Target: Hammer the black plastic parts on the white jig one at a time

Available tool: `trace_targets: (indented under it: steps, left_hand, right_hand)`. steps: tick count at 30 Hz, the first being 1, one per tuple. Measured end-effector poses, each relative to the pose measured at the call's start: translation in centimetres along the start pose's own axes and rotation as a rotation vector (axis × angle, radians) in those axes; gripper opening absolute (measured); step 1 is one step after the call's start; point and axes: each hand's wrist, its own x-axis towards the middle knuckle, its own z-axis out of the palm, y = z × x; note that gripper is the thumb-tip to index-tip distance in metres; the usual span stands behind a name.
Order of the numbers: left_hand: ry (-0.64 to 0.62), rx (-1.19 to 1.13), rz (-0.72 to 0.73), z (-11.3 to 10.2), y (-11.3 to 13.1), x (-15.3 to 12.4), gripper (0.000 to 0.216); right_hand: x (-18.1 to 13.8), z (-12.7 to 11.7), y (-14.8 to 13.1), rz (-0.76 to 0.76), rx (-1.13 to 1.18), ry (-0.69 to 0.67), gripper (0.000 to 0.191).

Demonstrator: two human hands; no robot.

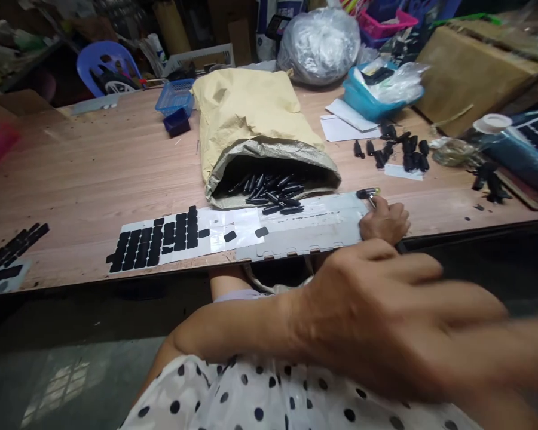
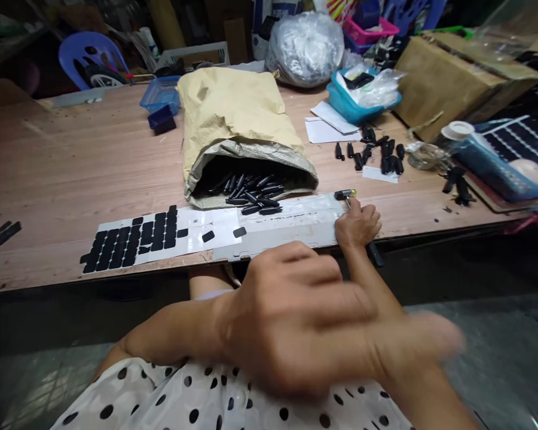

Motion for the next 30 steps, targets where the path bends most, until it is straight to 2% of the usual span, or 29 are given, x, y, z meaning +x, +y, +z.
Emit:
trace_targets:
  steps: [3,5,7,9,11,13,15,21,24,27,30]
  left_hand:
    - [0.03,-0.03,0.002,-3.8,-6.5,7.6,0.039]
    - [0.094,0.009,-0.17,-6.7,-11.0,9.8,0.042]
    - [0.115,0.092,-0.39,-8.5,-15.6,9.9,0.04]
    - [0.074,0.192,-0.57,-9.1,-19.9,8.8,0.035]
    - [-0.01,0.243,-0.65,-9.1,-23.2,7.7,0.032]
    - [-0.085,0.264,-0.666,-8.9,-25.0,7.0,0.029]
    - [-0.114,0.284,-0.653,-8.6,-25.6,6.9,0.024]
    - [-0.112,0.38,-0.687,-8.0,-25.6,7.0,0.011]
    - [-0.064,0.381,-0.726,-8.3,-25.4,6.0,0.008]
    - [0.026,0.328,-0.722,-8.3,-24.2,4.8,0.006]
    - [-0.001,0.212,-0.61,-7.0,-22.0,4.0,0.008]
  right_hand:
    - [0.0,0.1,-0.1,0.013,0.002,0.017,0.042]
    - [-0.1,0.1,-0.3,0.035,-0.008,0.022,0.043]
    - [-0.1,0.1,-0.4,0.035,-0.007,0.021,0.044]
    - [-0.1,0.1,-0.4,0.035,0.0,0.013,0.044]
    - [0.0,0.1,-0.3,0.034,0.015,0.003,0.044]
    - [0.0,0.1,-0.2,0.028,0.034,0.001,0.044]
    - [0.0,0.2,-0.1,0.022,0.041,0.002,0.043]
    - [0.0,0.6,-0.2,0.034,-0.037,0.04,0.041]
    - [-0.1,0.8,-0.2,0.026,-0.07,0.061,0.04]
    - [0.0,1.1,0.0,0.014,-0.079,0.076,0.039]
    - [0.0,1.3,0.2,0.005,-0.078,0.091,0.038]
